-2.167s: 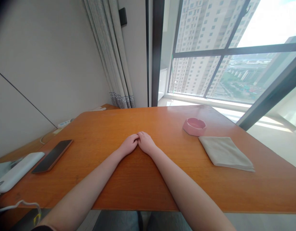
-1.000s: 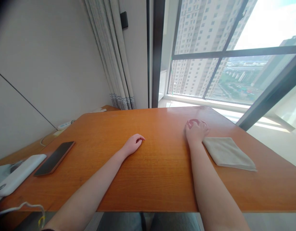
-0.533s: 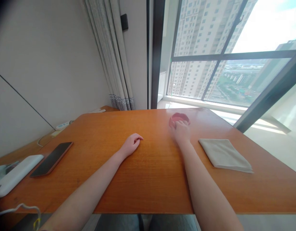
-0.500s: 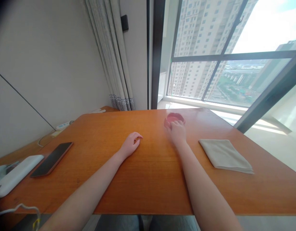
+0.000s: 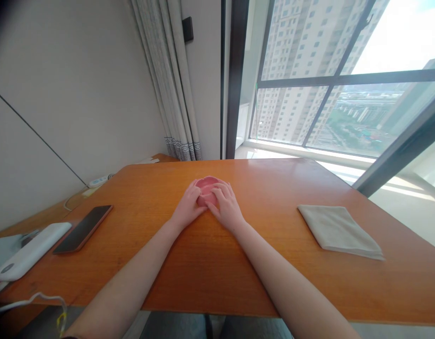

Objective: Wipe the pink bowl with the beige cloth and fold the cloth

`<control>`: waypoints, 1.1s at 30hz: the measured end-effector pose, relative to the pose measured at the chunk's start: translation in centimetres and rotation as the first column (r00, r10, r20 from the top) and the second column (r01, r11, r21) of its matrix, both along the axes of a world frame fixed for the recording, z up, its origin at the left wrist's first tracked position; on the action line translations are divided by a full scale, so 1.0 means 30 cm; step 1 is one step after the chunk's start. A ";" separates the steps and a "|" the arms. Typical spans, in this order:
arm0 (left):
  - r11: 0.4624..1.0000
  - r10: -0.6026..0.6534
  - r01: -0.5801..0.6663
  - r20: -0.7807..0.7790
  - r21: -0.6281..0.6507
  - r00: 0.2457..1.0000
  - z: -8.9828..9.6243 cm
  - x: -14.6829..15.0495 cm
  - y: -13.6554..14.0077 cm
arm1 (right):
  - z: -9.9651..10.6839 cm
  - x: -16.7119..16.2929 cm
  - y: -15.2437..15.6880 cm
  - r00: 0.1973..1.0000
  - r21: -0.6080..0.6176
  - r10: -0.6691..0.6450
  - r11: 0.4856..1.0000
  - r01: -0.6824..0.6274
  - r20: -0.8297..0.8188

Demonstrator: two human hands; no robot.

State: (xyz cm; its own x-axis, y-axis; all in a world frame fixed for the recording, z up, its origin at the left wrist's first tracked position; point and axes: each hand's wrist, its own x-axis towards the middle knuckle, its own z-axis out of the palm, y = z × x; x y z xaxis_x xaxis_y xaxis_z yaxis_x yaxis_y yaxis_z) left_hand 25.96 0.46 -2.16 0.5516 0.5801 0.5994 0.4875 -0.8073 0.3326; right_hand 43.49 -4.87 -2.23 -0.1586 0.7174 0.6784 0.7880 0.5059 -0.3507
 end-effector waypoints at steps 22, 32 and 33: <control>0.372 0.920 -0.927 -0.118 -0.037 0.374 -0.095 -0.512 0.164 | -0.103 0.030 0.054 0.995 -0.370 -0.055 0.925 0.083 0.085; 0.375 0.897 -0.927 -0.256 0.009 0.360 -0.074 -0.506 0.155 | -0.074 0.032 0.041 0.976 -0.396 -0.066 0.907 0.145 0.206; 0.367 0.899 -0.930 -0.261 0.013 0.351 -0.072 -0.503 0.154 | -0.073 0.032 0.040 0.973 -0.411 -0.071 0.898 0.159 0.221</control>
State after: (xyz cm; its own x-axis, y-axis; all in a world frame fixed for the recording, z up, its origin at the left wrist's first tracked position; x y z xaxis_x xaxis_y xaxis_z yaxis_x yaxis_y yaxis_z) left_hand 10.88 5.09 -4.33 -0.2817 0.8515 0.4423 0.9578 0.2217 0.1831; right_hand 44.45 -3.66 -4.41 -0.1552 0.9503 0.2700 0.9064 0.2457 -0.3436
